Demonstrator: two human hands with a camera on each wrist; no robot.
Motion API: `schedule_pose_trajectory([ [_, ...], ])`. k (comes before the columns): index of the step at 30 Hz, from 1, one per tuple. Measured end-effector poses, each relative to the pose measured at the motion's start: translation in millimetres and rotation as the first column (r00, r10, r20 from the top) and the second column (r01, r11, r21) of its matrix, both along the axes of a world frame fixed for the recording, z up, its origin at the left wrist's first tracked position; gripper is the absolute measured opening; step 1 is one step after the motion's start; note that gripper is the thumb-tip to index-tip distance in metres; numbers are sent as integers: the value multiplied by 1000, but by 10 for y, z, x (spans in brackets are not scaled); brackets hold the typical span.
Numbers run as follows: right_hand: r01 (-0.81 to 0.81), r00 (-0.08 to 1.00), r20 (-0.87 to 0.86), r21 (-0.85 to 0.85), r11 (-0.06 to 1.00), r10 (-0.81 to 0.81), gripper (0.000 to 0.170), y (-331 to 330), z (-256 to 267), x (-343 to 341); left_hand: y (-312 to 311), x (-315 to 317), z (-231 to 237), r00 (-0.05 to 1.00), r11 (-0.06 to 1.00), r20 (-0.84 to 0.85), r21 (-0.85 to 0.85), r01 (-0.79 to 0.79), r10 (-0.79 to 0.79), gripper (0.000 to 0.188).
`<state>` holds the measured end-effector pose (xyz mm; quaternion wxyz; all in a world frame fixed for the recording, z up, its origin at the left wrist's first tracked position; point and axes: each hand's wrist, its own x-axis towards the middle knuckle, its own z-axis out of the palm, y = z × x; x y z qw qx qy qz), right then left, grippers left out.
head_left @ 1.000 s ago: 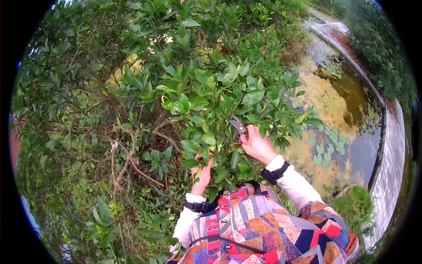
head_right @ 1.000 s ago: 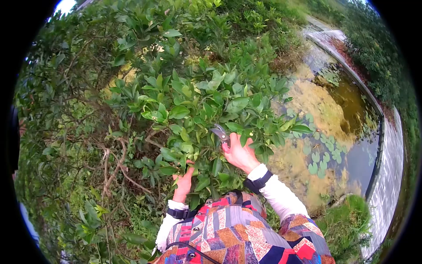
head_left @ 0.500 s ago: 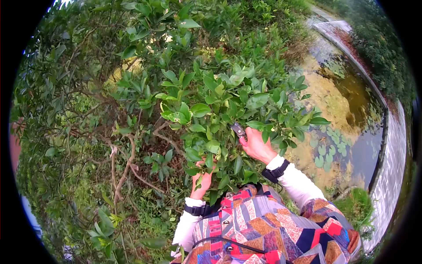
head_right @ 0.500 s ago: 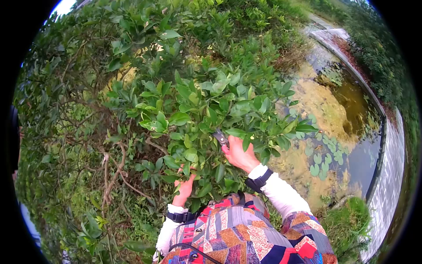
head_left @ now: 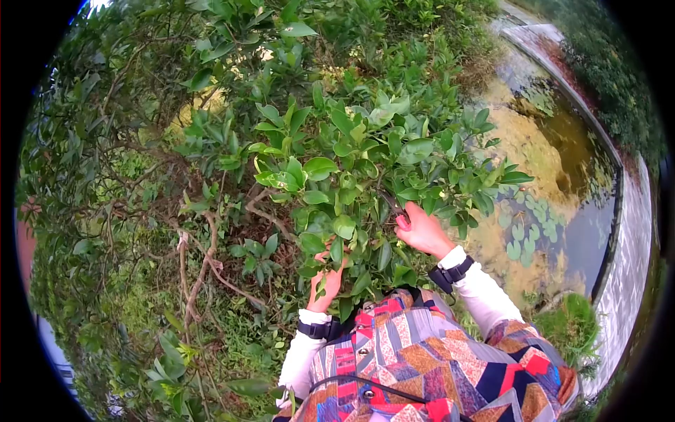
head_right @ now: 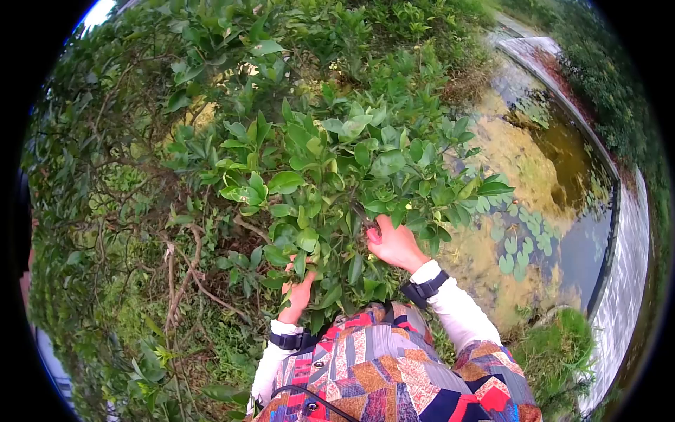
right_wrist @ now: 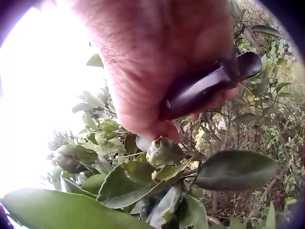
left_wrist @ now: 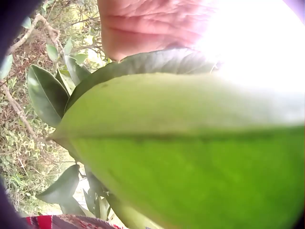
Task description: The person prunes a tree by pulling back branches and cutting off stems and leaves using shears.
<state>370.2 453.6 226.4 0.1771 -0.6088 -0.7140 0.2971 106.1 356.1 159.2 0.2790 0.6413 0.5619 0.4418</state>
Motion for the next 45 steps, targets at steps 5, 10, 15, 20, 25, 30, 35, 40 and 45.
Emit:
schedule_pose_trajectory([
  [5, -144, 985, 127, 245, 959, 116, 33, -154, -138, 28, 34, 44, 173, 971, 997, 238, -73, 4, 13, 14],
  [10, -284, 951, 191, 242, 928, 241, 32, -268, -67, 103, 57, -6, 25, 983, 999, 176, -17, -38, 40, 16],
  [15, -289, 953, 169, 251, 924, 252, 32, -303, -25, 191, 60, 5, 70, 963, 999, 268, -45, -14, 25, 16],
  [20, -123, 980, 170, 130, 984, 100, 32, -297, 199, 138, 74, 2, -13, 977, 999, 212, -38, -2, 10, 20],
  [25, -127, 977, 187, 152, 980, 97, 35, -160, 7, 75, 21, 41, -94, 964, 997, 259, -50, -54, 65, 18],
  [30, -237, 937, 327, 330, 914, 125, 35, -121, 74, 2, 42, 44, 13, 973, 999, 228, -47, -22, 32, 19],
  [35, -277, 916, 371, 306, 911, 154, 33, -55, 18, -65, 56, 46, -210, 778, 981, 627, -169, 94, 33, 30],
  [40, -267, 910, 393, 306, 914, 134, 33, -75, 33, -105, 42, 20, -343, 846, 983, 517, -39, 181, -135, 31],
  [45, -282, 913, 382, 344, 895, 141, 33, -46, 18, -111, 22, 71, -377, 630, 962, 775, -132, 239, -50, 30],
])
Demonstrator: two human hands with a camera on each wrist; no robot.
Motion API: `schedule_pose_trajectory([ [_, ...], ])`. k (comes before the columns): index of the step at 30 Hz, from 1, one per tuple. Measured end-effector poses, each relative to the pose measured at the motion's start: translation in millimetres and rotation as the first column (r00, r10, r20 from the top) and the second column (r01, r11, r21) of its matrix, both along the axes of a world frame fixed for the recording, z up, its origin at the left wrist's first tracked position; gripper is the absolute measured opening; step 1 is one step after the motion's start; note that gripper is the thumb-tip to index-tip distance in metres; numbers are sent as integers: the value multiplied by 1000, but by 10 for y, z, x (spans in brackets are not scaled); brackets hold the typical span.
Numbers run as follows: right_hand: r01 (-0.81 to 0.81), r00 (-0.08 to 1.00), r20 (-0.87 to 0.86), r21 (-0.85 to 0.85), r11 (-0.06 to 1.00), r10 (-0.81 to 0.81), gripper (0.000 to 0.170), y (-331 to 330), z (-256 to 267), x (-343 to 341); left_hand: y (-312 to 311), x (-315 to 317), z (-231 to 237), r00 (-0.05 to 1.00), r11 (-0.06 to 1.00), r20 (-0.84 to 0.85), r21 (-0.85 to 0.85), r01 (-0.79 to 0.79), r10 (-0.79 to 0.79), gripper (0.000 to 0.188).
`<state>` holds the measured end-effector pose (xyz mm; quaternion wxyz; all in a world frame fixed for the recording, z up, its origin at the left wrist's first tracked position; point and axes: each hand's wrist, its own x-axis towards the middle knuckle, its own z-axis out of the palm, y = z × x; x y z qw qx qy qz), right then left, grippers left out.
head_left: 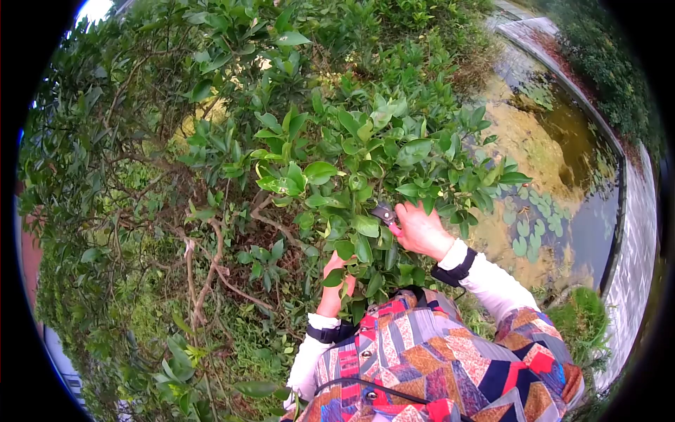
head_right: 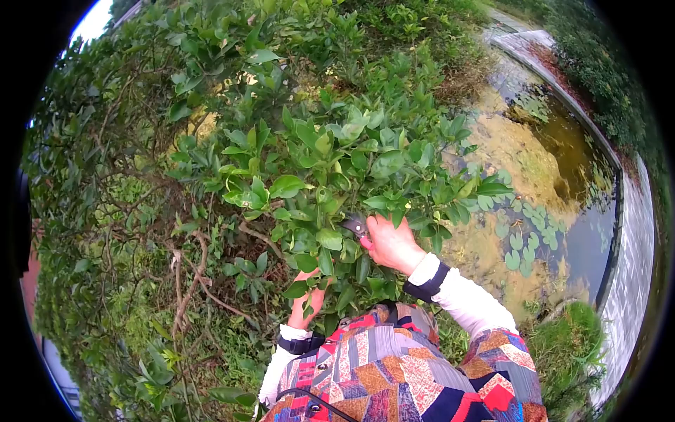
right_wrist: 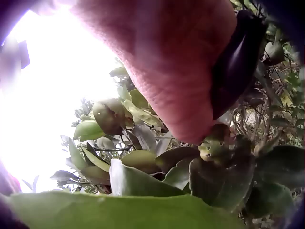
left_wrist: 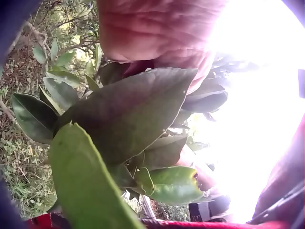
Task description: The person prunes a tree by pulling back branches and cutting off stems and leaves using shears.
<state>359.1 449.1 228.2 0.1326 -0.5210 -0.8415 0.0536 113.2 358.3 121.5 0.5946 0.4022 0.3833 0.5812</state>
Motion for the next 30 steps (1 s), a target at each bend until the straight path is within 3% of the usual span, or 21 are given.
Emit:
schedule_pose_trajectory([
  [4, -3, 1000, -16, -35, 999, 3, 31, 13, -85, 36, 23, 0, 58, 988, 999, -154, 39, 3, 3, 32],
  [6, 1, 1000, -14, -67, 998, -2, 31, 10, -88, 31, 12, 1, 96, 990, 998, 140, -66, 16, -7, 30],
  [7, 9, 999, -46, -131, 991, -16, 31, 12, -78, 27, 8, -5, 159, 990, 998, 138, -67, 20, -11, 30],
  [8, 15, 997, -77, -193, 981, -31, 31, 16, -64, 33, 11, -14, 227, 985, 1000, -170, 10, -1, 3, 28],
  [9, 18, 996, -77, -192, 981, -34, 31, 9, -42, 42, 7, -16, 292, 887, 996, -459, 92, 1, 41, 27],
  [10, 41, 992, -101, -282, 959, -72, 33, -2, -11, 47, -1, -17, 330, 887, 996, -460, 93, 3, 40, 27],
  [12, 59, 986, -121, -367, 928, -111, 35, 4, 17, 53, -7, -12, 393, 756, 994, -649, 108, -23, 88, 24],
  [13, 81, 969, -179, -429, 900, -173, 38, 6, 23, 55, -11, 2, 436, 756, 994, -648, 110, -23, 89, 24],
  [15, 97, 943, -233, -488, 867, -237, 40, 2, 2, 71, -13, 34, 502, 860, 997, -505, 11, -73, 69, 19],
  [17, 90, 897, -302, -590, 802, -323, 43, 17, -71, 100, -14, 27, 474, 826, 995, -555, 56, -86, 102, 18],
  [19, 106, 902, -288, -575, 811, -322, 43, 9, -117, 95, -14, 17, 411, 787, 991, -603, 99, -94, 135, 16],
  [21, 65, 873, -370, -556, 828, -317, 43, 5, -156, 124, 14, 17, 307, 920, 993, -376, 6, -115, 109, 17],
  [23, 48, 860, -409, -531, 846, -306, 42, -27, -139, 140, 13, -24, 161, 917, 993, -383, 2, -115, 107, 19],
  [25, 93, 791, -498, -474, 876, -354, 40, -51, -220, 149, 16, -42, 12, 990, 993, -104, -63, -103, 96, 18],
  [26, 94, 791, -498, -475, 875, -355, 40, -29, -240, 146, 9, -43, 12, 990, 993, -104, -64, -102, 95, 18],
  [28, 141, 862, -385, -445, 885, -331, 41, 52, -229, 135, 14, -28, 68, 888, 992, -443, 33, -121, 123, 17],
  [30, 181, 847, -371, -473, 862, -381, 41, 95, -172, 81, 32, -15, 181, 877, 995, -471, 70, -67, 92, 24],
])
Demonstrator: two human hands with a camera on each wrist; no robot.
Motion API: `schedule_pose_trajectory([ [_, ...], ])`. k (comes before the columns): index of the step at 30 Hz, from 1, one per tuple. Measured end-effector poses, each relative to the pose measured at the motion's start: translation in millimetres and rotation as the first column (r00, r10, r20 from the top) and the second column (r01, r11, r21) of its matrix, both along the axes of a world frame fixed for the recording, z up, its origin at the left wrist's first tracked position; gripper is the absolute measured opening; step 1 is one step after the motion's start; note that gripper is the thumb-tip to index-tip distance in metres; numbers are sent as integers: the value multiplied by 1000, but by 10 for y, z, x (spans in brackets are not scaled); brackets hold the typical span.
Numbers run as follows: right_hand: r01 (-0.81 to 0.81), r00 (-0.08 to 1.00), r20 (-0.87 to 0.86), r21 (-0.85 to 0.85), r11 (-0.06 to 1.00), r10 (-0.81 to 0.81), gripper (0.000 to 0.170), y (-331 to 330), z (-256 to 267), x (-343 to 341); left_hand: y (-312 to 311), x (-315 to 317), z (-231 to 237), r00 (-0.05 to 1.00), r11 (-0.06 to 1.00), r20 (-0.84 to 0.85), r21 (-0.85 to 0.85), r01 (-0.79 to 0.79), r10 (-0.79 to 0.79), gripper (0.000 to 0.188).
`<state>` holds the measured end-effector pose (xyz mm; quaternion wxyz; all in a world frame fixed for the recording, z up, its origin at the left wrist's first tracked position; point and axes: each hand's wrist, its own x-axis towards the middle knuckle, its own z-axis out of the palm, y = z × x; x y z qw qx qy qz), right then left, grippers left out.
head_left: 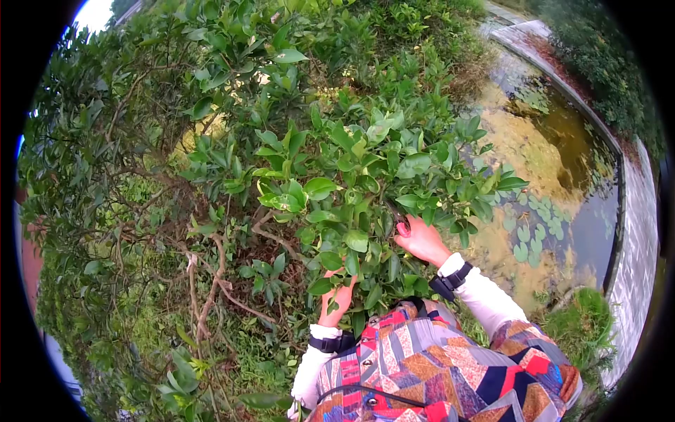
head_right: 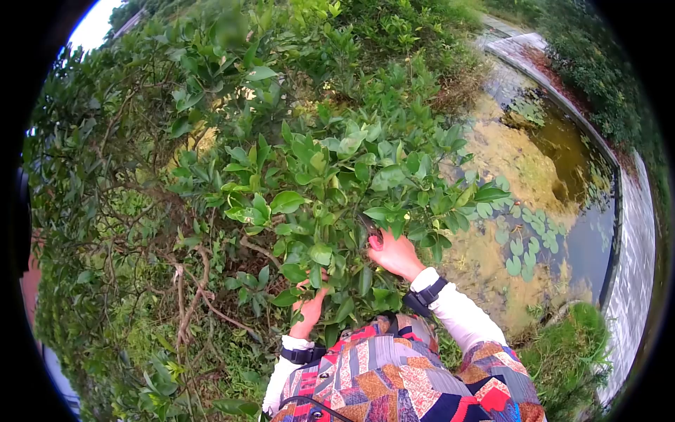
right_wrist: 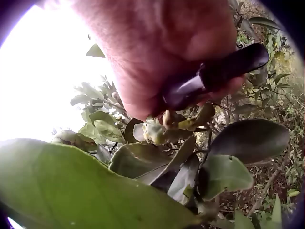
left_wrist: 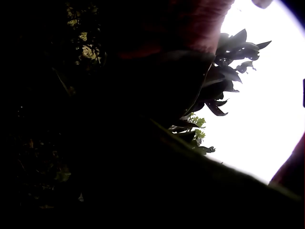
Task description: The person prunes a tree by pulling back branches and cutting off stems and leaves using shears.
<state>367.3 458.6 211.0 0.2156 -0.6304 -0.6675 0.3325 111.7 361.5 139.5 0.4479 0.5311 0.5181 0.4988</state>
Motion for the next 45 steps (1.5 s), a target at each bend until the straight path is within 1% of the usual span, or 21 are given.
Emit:
schedule_pose_trajectory([
  [2, 43, 999, 2, -36, 998, -43, 42, 47, 24, -62, 8, -25, 2, 998, 998, -39, 30, 51, -50, 33],
  [4, 86, 996, 10, -81, 993, -86, 43, 102, 13, -109, 25, -56, -73, 967, 989, -250, 119, 86, -54, 31],
  [8, 146, 989, 6, -103, 984, -146, 43, 119, 54, -196, 5, -33, -169, 991, 999, -129, 43, 33, -28, 31],
  [10, 132, 991, -7, -115, 985, -133, 42, 151, 24, -210, 4, -24, -215, 996, 1000, 83, 21, 6, -8, 32],
  [13, 99, 994, -40, 43, 994, -97, 38, 228, -64, -231, -53, -21, -125, 999, 999, -42, 45, 24, -23, 32],
  [17, 66, 996, -58, 9, 998, -66, 36, 300, -22, -247, -78, 12, -95, 992, 996, -127, 84, 12, -1, 34],
  [19, 74, 997, 26, 15, 997, -75, 38, 325, -97, -261, -65, 23, -217, 964, 989, 249, -134, -58, 91, 25],
  [20, 68, 997, 25, 15, 998, -69, 38, 340, -151, -252, -101, 14, -195, 964, 989, 249, -134, -64, 96, 25],
  [22, 36, 998, 44, 34, 999, -37, 38, 362, -209, -210, -143, 53, 160, 996, 1000, -83, -7, -10, 10, 26],
  [26, 12, 1000, -6, 50, 999, -12, 37, 374, -312, -118, -110, 59, 176, 1000, 998, -15, -55, -3, 2, 26],
  [29, -1, 984, -176, 61, 998, 12, 34, 339, -484, -45, -96, 71, -22, 997, 999, -69, 48, -20, 23, 26],
  [30, 27, 929, -368, 5, 1000, -23, 31, 253, -392, -45, -74, 35, -385, 995, 997, 67, 10, -78, 78, 29],
  [31, 44, 837, -543, -55, 998, -67, 29, 194, -346, -44, -42, 61, -358, 971, 991, 198, -35, -132, 136, 36],
  [32, 42, 838, -542, -56, 998, -66, 29, 182, -413, -30, -52, 46, -319, 970, 990, 199, -36, -133, 138, 36],
  [34, 113, 628, -749, -181, 977, -211, 27, 161, -540, 9, -92, -13, -165, 992, 996, -108, 62, -57, 64, 34],
  [35, 116, 627, -749, -183, 976, -215, 27, 149, -549, 42, -92, -19, -162, 992, 997, -108, 60, -54, 60, 34],
  [37, 97, 773, -606, -179, 979, -187, 27, 140, -503, 98, -63, -17, -104, 981, 990, -190, 142, 1, 27, 33],
  [41, 128, 894, -425, -56, 990, -139, 35, 105, -473, 149, -64, -35, -57, 992, 991, -123, 133, -20, 36, 32],
  [43, 117, 920, -375, -6, 993, -111, 37, 83, -414, 150, -48, -93, -142, 865, 937, -494, 337, 97, 88, 31],
  [44, 104, 943, -323, 42, 994, -85, 40, 66, -371, 146, -45, -74, -67, 865, 937, -494, 337, 94, 91, 31],
  [45, 103, 943, -322, 40, 994, -85, 40, 44, -345, 121, -52, -41, 2, 937, 965, -346, 258, 46, 48, 32],
])
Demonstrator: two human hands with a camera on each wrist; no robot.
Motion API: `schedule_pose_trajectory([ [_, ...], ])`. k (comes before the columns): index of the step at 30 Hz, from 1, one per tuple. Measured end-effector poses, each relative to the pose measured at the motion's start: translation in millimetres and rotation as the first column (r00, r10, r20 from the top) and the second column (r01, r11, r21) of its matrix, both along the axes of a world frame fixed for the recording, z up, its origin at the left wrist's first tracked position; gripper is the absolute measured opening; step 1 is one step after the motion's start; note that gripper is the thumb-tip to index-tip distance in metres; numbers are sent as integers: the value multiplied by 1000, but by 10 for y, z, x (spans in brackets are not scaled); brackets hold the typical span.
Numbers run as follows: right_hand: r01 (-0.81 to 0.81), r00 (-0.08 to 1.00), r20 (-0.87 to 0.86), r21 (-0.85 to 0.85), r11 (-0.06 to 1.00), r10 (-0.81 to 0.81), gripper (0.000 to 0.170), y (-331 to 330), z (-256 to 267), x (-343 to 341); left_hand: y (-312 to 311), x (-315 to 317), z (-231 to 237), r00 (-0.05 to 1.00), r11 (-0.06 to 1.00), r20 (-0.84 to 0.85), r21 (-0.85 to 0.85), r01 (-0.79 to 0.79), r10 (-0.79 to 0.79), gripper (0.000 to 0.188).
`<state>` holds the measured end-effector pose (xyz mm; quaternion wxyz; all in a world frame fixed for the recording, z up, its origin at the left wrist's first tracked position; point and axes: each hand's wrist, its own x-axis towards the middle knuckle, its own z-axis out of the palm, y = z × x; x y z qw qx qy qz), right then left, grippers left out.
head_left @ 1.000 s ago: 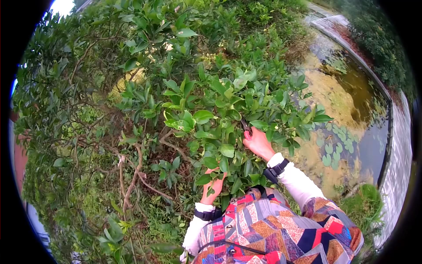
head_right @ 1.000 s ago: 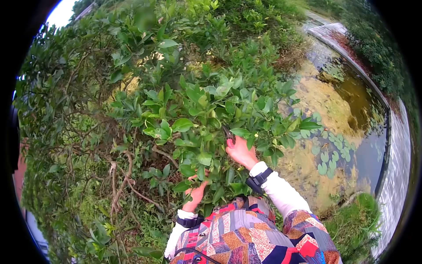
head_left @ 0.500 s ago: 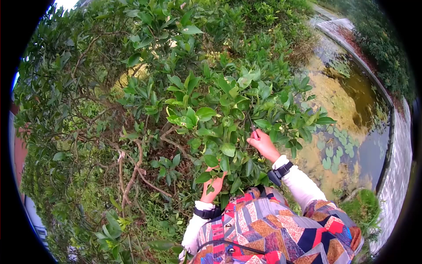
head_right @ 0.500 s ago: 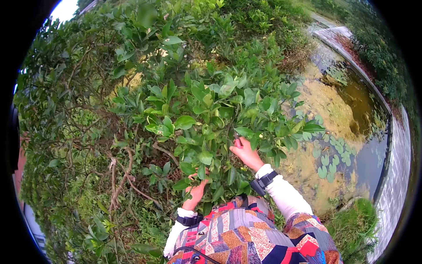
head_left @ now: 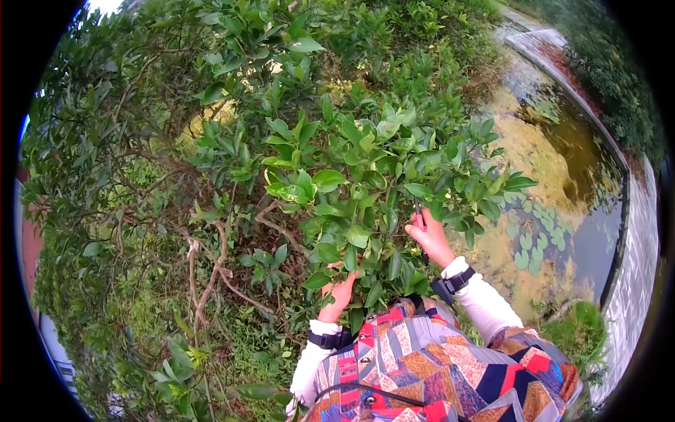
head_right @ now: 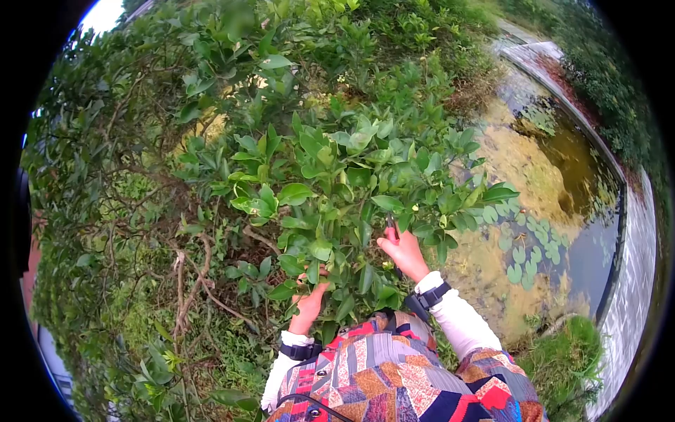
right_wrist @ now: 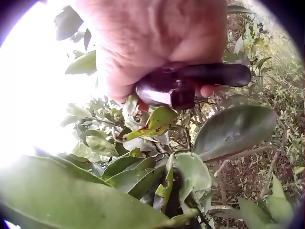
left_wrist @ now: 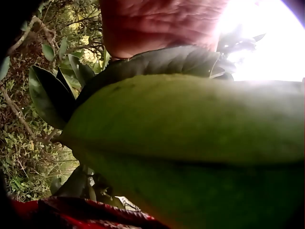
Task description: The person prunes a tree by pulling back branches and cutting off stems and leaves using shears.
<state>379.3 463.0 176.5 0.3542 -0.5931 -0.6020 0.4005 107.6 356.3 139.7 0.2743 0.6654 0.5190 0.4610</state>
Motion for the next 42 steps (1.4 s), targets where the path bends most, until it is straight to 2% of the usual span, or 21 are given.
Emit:
schedule_pose_trajectory([
  [1, 11, 998, -54, 4, 1000, -11, 37, -32, 22, -41, -7, 44, 111, 985, 995, 171, -96, 13, 3, 32],
  [8, -27, 998, -52, -43, 999, 25, 35, -36, -45, -117, -30, 19, -52, 965, 976, 246, -215, -32, 86, 31],
  [10, 37, 995, -97, 66, 997, -31, 35, 51, -68, -194, -27, 3, -22, 999, 1000, -52, -9, 9, -10, 29],
  [11, 100, 986, -148, 171, 980, -75, 36, 100, -72, -219, -30, 17, -11, 999, 1000, -53, -10, 9, -9, 29],
  [14, 59, 994, -100, 151, 987, -44, 35, 267, -21, -200, -17, 82, 119, 974, 987, 212, -152, -47, 79, 15],
  [15, -70, 997, -16, 22, 997, 71, 37, 397, -160, -131, -16, 106, 212, 961, 979, 260, -198, -43, 95, 16],
  [18, -67, 966, 247, -68, 995, 82, 37, 374, -218, -128, -20, 119, 201, 925, 971, 353, -231, -63, 144, 17],
  [19, -5, 1000, 10, -28, 1000, 5, 38, 294, -287, -93, -21, 116, 176, 902, 970, 397, -228, -81, 168, 18],
  [20, -7, 1000, 11, -29, 1000, 8, 38, 191, -354, -38, -34, 100, 220, 901, 970, 398, -229, -83, 171, 18],
  [22, 72, 997, 4, -345, 936, -75, 42, 57, -452, 114, -42, 36, 316, 941, 977, 332, -215, 11, 62, 27],
  [24, 7, 954, 258, -528, 849, 153, 58, 165, -806, 299, -4, -56, 102, 979, 996, 200, -86, -17, 34, 25],
  [26, -70, 929, 286, -486, 871, 235, 55, 39, -725, 326, -2, -53, 189, 998, 999, 57, 33, -14, 13, 24],
  [28, -156, 902, 322, -379, 912, 288, 50, -29, -655, 306, 23, -13, 307, 938, 978, 338, -207, -3, 75, 23],
  [30, -124, 932, 288, -318, 940, 221, 53, -38, -585, 231, 61, -90, 58, 977, 997, 210, -72, -25, 40, 25],
  [32, -136, 989, -59, -12, 991, 135, 53, -92, -167, 76, 81, -110, 17, 997, 997, 77, 69, -28, 23, 28],
  [34, -140, 990, -26, 40, 989, 141, 52, -17, 127, -25, 77, -90, 159, 951, 994, 305, -111, -9, 43, 33],
  [36, -154, 988, 6, 95, 984, 154, 51, 151, 253, -126, 52, -120, 82, 965, 994, 262, -106, 11, 17, 33],
  [38, -64, 998, 5, 64, 996, 64, 46, 300, 323, -230, 61, -146, 18, 992, 986, -127, 167, 15, 7, 37],
  [39, -17, 998, 62, 24, 1000, 15, 42, 350, 374, -260, 39, -139, -14, 992, 985, -127, 170, 9, 13, 37],
  [41, -42, 994, 104, 19, 999, 40, 40, 448, 92, -232, -15, -29, 157, 935, 974, 343, -226, -16, 95, 45],
  [42, -60, 988, 144, 11, 998, 57, 38, 523, -159, -207, -32, -74, 2, 933, 974, 345, -226, -22, 101, 45],
])
